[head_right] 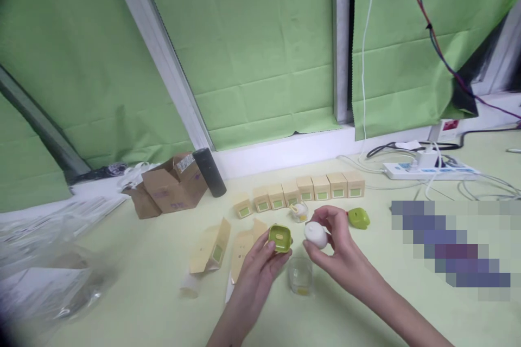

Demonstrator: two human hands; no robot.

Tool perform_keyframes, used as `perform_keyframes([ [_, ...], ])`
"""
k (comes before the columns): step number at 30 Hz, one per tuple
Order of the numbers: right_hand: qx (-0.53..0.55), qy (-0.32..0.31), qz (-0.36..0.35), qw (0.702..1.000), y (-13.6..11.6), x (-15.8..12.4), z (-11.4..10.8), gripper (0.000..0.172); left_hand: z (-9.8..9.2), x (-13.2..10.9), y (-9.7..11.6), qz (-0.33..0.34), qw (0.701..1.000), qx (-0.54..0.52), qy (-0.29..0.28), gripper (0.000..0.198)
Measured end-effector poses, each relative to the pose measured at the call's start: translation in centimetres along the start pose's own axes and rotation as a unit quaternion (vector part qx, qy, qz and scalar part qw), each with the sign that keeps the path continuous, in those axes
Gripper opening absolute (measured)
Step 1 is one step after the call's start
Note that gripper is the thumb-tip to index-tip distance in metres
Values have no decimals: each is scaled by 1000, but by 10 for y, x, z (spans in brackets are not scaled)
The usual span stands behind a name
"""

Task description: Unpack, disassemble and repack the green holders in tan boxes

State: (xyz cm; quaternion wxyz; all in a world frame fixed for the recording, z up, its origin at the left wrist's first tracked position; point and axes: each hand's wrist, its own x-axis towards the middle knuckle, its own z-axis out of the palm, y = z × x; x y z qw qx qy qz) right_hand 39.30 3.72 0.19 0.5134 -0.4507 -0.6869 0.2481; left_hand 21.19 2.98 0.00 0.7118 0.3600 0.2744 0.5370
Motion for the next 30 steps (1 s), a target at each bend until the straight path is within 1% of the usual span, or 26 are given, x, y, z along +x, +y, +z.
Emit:
perform_keyframes([
  [2, 5, -10, -48, 999, -3, 1, 1, 31, 0, 0, -4, -1, 1000, -14, -8, 32],
  [4, -22, -40, -107, 993, -7, -1, 5, 31, 2, 0, -8, -2, 1000, -21, -23, 27],
  [7, -86, -75, -184, 976, -12, -6, 13, 39, 5, -2, -14, -8, 999, -20, -32, 25],
  [10, -153, -105, -220, 958, -11, -10, 20, 48, 6, -3, -17, -9, 999, -30, -34, 22],
  [11, -167, -110, -223, 954, -10, -11, 21, 51, 6, -3, -17, -11, 999, -34, -35, 23],
  [13, -172, -104, -208, 957, -7, -12, 23, 53, 5, -3, -17, -18, 998, -39, -41, 25],
  [17, -143, -81, -176, 970, -4, -14, 23, 39, 5, -4, -18, -36, 996, -54, -58, 29],
  [19, -129, -80, -183, 971, -5, -14, 21, 35, 6, -5, -18, -49, 994, -70, -66, 30],
  [21, -121, -82, -188, 971, -7, -14, 20, 35, 6, -5, -18, -61, 993, -82, -67, 31],
  [25, -133, -93, -195, 967, -11, -14, 23, 33, 6, -6, -19, -54, 994, -84, -45, 25],
  [30, -153, -71, -221, 960, -8, -14, 27, 33, 8, -8, -19, -57, 994, -78, -48, 22],
])
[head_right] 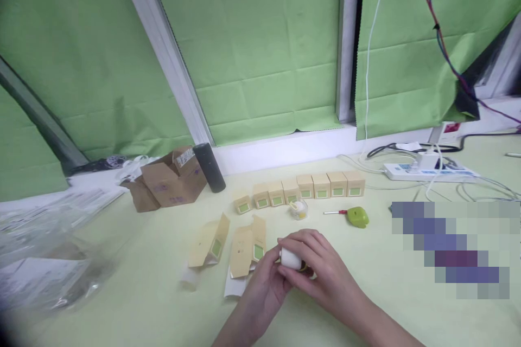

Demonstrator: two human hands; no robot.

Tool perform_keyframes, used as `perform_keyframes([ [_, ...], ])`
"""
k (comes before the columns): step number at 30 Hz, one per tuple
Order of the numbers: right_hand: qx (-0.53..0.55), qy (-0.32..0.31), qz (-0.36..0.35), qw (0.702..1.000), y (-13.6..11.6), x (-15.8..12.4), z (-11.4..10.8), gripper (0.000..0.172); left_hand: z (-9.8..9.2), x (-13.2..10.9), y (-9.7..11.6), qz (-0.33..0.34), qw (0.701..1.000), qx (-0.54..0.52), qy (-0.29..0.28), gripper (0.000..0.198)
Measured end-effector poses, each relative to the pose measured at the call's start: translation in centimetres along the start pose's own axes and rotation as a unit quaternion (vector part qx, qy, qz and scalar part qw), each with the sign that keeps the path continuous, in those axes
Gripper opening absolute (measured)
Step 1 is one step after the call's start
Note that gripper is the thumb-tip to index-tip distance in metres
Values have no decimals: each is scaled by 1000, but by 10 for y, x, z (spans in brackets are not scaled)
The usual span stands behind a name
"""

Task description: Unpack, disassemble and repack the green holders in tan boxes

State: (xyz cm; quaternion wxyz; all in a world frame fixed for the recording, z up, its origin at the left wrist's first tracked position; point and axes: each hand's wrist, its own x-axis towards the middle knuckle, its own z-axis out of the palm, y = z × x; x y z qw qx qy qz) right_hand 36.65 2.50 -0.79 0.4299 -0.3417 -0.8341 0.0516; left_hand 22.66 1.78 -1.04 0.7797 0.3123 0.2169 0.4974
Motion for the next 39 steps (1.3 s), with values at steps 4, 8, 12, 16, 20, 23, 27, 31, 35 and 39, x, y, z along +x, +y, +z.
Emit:
perform_keyframes([
  [4, -32, 24, -61, 997, 4, -2, -1, 42, 1, -2, 0, 6, 1000, 23, 8, 21],
  [8, -28, 9, -77, 997, 6, -2, -3, 48, 1, -2, 2, -8, 1000, 23, -4, 23],
  [12, -9, 4, -53, 999, 3, -2, -2, 46, 2, -1, 2, -19, 1000, 11, -13, 26],
  [16, -17, 6, -49, 999, -1, -3, 3, 47, 0, -1, -3, 5, 1000, 15, -3, 18],
  [20, -34, 2, -57, 998, -3, -4, 6, 55, -2, -2, -5, 12, 1000, 23, 1, 17],
  [23, -18, -30, -50, 998, -3, -2, 2, 55, -1, -3, -1, 14, 999, 31, -7, 20],
  [27, 16, -85, -24, 996, -4, 3, -7, 53, 1, -4, 4, 13, 999, 42, -12, 26],
  [31, 26, -104, -8, 994, -6, 4, -9, 54, 1, -4, 3, 20, 998, 64, -9, 26],
  [35, 85, -99, 58, 990, -2, 1, -6, 49, 1, -1, 5, 6, 997, 65, -29, 34],
  [39, 195, -40, 225, 954, 4, 2, -10, 36, -5, 2, 14, -4, 985, 156, -73, 55],
])
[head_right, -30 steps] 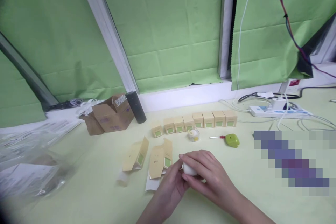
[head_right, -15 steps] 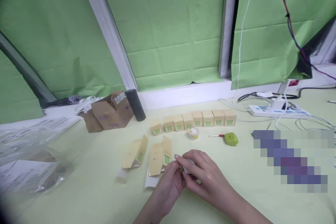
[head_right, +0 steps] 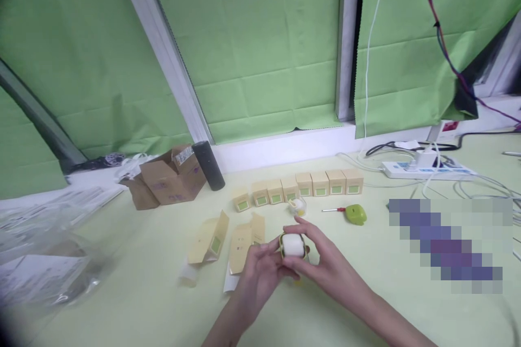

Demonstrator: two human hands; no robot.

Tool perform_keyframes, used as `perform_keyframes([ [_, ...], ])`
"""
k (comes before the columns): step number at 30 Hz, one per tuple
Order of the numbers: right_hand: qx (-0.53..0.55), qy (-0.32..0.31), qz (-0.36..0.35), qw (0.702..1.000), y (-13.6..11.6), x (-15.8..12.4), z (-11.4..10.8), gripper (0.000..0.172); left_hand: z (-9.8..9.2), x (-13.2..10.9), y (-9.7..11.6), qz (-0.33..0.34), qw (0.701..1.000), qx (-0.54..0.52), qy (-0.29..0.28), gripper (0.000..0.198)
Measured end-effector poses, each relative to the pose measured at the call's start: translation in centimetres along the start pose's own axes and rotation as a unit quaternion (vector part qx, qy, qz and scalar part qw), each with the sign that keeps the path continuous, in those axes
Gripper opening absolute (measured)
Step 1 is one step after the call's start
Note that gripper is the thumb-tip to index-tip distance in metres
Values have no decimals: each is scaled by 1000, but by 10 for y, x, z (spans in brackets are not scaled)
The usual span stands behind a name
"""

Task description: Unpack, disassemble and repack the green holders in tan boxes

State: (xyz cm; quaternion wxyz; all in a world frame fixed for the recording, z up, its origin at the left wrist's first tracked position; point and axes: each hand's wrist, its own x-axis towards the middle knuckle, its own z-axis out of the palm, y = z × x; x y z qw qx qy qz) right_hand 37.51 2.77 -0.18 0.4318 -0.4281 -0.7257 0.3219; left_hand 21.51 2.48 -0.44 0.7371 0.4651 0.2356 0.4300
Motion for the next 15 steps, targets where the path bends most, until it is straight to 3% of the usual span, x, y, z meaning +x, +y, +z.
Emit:
perform_keyframes([
  [2, 74, 30, 66, 995, -1, 4, -7, 32, -6, -2, 0, 1, 988, 151, 32, 60],
  [4, 110, 47, 109, 987, -2, 7, -15, 36, -10, -6, -3, 1, 943, 324, 68, 70],
  [6, 78, 22, 115, 990, -1, 9, -21, 39, -13, -9, -9, -15, 901, 427, 78, 80],
  [10, -66, -54, 65, 994, 6, 6, -18, 42, -16, -8, -23, -67, 899, 424, 91, 79],
  [15, -162, -103, 11, 981, 12, 2, 0, 45, -20, -3, -30, -45, 906, 410, 93, 72],
])
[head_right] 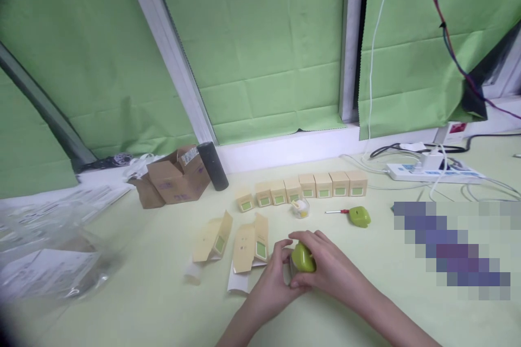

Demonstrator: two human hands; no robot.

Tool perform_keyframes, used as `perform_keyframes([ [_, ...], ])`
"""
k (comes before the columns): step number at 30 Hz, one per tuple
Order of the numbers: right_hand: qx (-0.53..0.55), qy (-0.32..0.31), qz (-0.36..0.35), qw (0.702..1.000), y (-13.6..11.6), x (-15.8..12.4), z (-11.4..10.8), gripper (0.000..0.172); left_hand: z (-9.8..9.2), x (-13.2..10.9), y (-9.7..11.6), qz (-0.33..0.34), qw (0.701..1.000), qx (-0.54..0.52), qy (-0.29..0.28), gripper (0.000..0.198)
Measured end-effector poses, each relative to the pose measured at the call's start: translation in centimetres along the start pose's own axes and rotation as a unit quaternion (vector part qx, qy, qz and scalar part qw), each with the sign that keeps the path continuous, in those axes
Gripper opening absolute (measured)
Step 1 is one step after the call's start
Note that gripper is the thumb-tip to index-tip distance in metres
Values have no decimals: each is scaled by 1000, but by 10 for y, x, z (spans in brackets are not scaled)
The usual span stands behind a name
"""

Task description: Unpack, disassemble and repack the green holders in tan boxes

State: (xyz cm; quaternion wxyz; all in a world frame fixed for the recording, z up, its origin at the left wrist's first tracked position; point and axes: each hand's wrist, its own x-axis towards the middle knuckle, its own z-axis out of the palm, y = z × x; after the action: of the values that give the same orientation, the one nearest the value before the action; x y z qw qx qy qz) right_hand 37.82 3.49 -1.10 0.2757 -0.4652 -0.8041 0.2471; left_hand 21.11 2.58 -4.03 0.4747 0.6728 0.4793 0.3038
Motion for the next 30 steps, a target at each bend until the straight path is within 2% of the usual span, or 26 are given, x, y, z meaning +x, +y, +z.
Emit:
perform_keyframes([
  [6, -61, -40, -25, 997, -5, 3, 2, 38, -3, -2, 2, 30, 999, -2, -13, 61],
  [12, -130, -43, -66, 988, -9, 1, 1, 35, -2, -4, 4, 8, 1000, -18, -5, 82],
  [15, -141, -30, -75, 987, -8, -1, 5, 42, -9, -12, 12, -6, 1000, -6, -26, 89],
  [18, -152, -16, -82, 985, -6, -2, 8, 58, -28, -21, 24, -12, 999, 5, -40, 93],
  [20, -142, -15, -78, 987, -5, -2, 9, 62, -43, -20, 30, -20, 999, 31, -2, 86],
  [23, -120, -15, -64, 991, -4, -2, 7, 41, -63, -9, 32, -20, 984, 100, 147, 62],
  [25, -113, -9, -57, 992, -4, -3, 5, 31, -71, -2, 29, -8, 961, 170, 219, 54],
  [27, -102, 3, -53, 993, -5, -3, 3, 35, -75, 2, 24, -28, 941, 244, 234, 55],
  [30, -89, 16, -51, 995, -6, -4, 1, 38, -76, 2, 16, -91, 923, 298, 227, 68],
])
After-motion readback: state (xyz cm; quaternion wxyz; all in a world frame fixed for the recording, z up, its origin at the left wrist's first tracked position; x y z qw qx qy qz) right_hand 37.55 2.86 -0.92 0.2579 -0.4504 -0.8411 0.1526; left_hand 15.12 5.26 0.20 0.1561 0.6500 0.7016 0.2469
